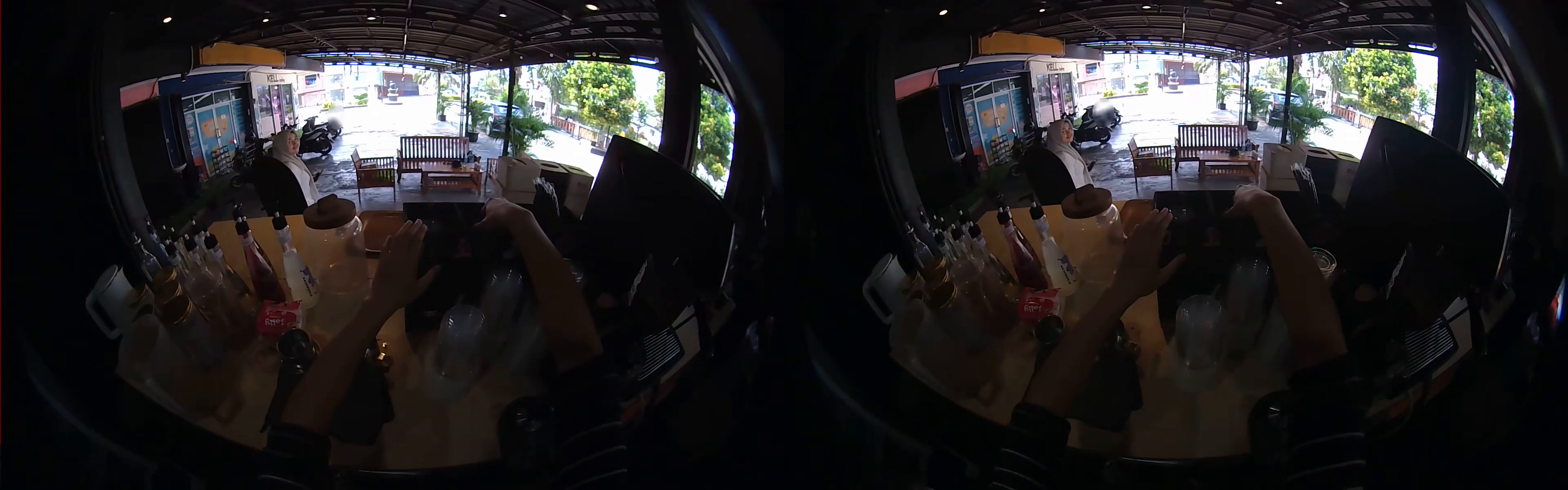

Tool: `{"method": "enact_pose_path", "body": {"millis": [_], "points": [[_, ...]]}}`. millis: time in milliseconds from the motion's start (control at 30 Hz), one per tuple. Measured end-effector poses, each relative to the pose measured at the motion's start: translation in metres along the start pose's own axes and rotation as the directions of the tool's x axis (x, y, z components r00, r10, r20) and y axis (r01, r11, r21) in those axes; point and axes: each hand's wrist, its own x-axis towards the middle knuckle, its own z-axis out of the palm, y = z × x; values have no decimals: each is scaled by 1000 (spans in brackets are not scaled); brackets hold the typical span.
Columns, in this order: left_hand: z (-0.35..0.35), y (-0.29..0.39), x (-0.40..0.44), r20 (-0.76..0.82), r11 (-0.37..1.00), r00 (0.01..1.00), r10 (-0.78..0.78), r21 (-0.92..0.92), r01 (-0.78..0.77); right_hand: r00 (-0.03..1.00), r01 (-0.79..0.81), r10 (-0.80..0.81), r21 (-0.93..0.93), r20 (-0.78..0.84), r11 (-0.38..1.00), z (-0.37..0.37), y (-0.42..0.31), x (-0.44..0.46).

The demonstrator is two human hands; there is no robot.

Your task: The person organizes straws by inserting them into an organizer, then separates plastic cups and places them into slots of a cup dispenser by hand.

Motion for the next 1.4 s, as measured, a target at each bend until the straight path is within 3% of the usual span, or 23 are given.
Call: {"method": "enact_pose_path", "body": {"millis": [100,200,333,400,433,467,500,533,600,667,733,800,933,1033,1267,1400], "points": [[-2,2,-1,34,1000,999,-24,-2,24,997,4,-6,-24,-77,1000,-2,-3,-2],[-5,4,1,80,998,995,-52,24,50,962,109,-130,-101,-239,989,-3,-3,-10],[-12,3,4,96,999,995,-33,39,29,942,232,-253,-119,-222,965,-25,-22,-66],[-17,3,4,77,990,996,-55,-123,64,811,361,-364,-98,-458,927,-21,-25,-91],[-26,13,4,115,966,984,-140,-202,161,813,357,-361,-98,-456,929,-21,-32,-111],[-35,26,1,117,965,983,-140,-206,162,773,440,-333,78,-540,895,-18,-40,-133],[-43,39,-7,102,905,979,-174,-376,200,737,520,-284,245,-614,818,-13,-48,-155],[-47,49,-17,95,815,973,-211,-532,229,742,516,-281,252,-608,819,-6,-56,-175],[-45,65,-44,94,764,972,-214,-604,226,791,547,-149,577,-593,607,13,-69,-211],[-39,83,-74,64,564,962,-264,-799,208,784,550,-103,607,-612,574,44,-73,-238],[-36,96,-103,117,538,955,-273,-804,252,772,557,-57,631,-633,541,75,-73,-259],[-24,106,-125,164,581,941,-297,-751,314,724,576,-55,559,-688,596,112,-69,-264],[-1,115,-139,304,586,895,-325,-679,443,822,465,-8,663,-570,587,163,-66,-257],[16,116,-144,290,470,861,-418,-742,478,830,515,-61,721,-554,464,184,-66,-244],[31,111,-160,248,413,839,-484,-781,469,862,457,-34,745,-506,487,211,-69,-227],[30,110,-161,271,363,846,-458,-812,457,861,470,-7,789,-509,395,213,-70,-229]]}}
